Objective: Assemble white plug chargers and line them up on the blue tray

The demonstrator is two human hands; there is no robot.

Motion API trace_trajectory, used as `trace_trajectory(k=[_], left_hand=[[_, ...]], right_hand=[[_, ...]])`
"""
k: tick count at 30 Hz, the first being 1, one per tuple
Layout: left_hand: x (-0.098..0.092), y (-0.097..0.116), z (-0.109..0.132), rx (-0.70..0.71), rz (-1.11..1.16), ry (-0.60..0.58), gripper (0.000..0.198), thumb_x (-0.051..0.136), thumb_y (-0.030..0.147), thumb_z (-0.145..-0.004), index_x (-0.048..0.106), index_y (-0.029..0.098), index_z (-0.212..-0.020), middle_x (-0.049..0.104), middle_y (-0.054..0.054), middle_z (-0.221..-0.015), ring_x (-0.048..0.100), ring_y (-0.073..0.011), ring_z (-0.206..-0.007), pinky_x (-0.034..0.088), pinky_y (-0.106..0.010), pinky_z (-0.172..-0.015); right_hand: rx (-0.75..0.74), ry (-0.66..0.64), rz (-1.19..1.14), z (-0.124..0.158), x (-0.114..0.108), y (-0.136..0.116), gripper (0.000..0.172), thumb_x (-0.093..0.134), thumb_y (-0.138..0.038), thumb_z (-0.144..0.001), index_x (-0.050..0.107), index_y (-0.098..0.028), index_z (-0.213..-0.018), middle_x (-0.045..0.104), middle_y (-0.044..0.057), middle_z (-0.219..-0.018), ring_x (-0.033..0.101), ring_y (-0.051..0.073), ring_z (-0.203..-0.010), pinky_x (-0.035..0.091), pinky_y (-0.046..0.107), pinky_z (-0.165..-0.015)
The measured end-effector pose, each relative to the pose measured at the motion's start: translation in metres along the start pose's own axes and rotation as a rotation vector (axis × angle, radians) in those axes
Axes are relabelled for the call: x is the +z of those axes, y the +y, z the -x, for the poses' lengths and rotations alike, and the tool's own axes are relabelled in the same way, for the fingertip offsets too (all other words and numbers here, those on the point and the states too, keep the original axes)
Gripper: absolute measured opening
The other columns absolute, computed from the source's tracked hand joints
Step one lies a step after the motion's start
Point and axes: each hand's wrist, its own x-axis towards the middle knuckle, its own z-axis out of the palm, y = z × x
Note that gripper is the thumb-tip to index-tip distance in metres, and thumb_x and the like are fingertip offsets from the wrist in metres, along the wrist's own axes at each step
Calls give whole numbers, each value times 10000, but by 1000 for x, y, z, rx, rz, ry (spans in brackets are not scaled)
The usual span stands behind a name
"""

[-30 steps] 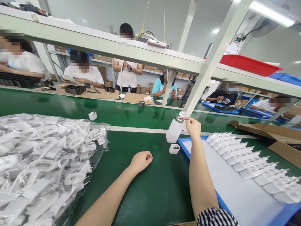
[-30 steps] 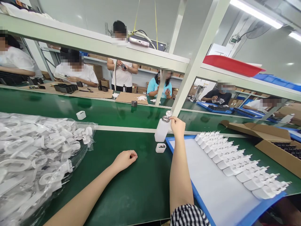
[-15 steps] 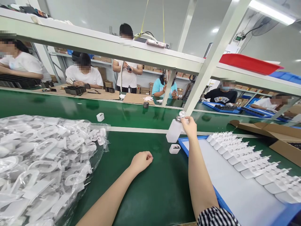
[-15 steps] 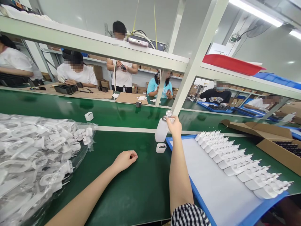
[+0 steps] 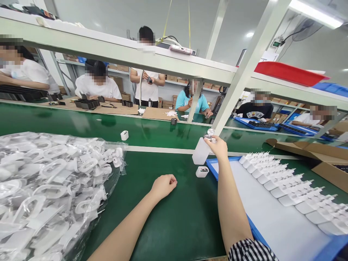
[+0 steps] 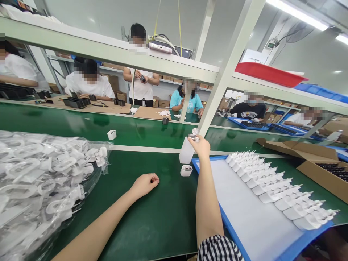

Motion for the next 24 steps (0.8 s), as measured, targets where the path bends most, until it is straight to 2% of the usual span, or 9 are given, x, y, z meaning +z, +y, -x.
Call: trace_trajectory(k=[19, 22, 24], left_hand=[[-1, 0, 0, -13, -4, 1, 160, 375, 250, -657, 528, 204, -662, 577, 24, -671, 510, -104, -597, 329, -189, -485], [1, -2, -1, -12, 43, 10, 147, 390, 250, -645, 528, 198, -647, 570, 21, -659, 512, -101, -582, 342, -187, -489], [3, -5, -3, -49, 145, 37, 152, 387, 257, -645, 520, 184, -638, 556, 19, -628, 496, -81, -498, 352, -187, -478]], right_hand=[[-17, -25, 13, -1, -2, 1, 464, 423, -532, -573, 546, -202, -877, 590, 64, -776, 516, 224, -761, 378, 291, -600], [-25, -20, 20, -1, -3, 0, 458, 418, -531, -578, 546, -203, -872, 591, 60, -770, 518, 219, -758, 377, 286, -597], [-24, -30, 24, 0, -4, 0, 460, 414, -530, -582, 544, -201, -877, 590, 62, -775, 517, 221, -763, 376, 286, -597]])
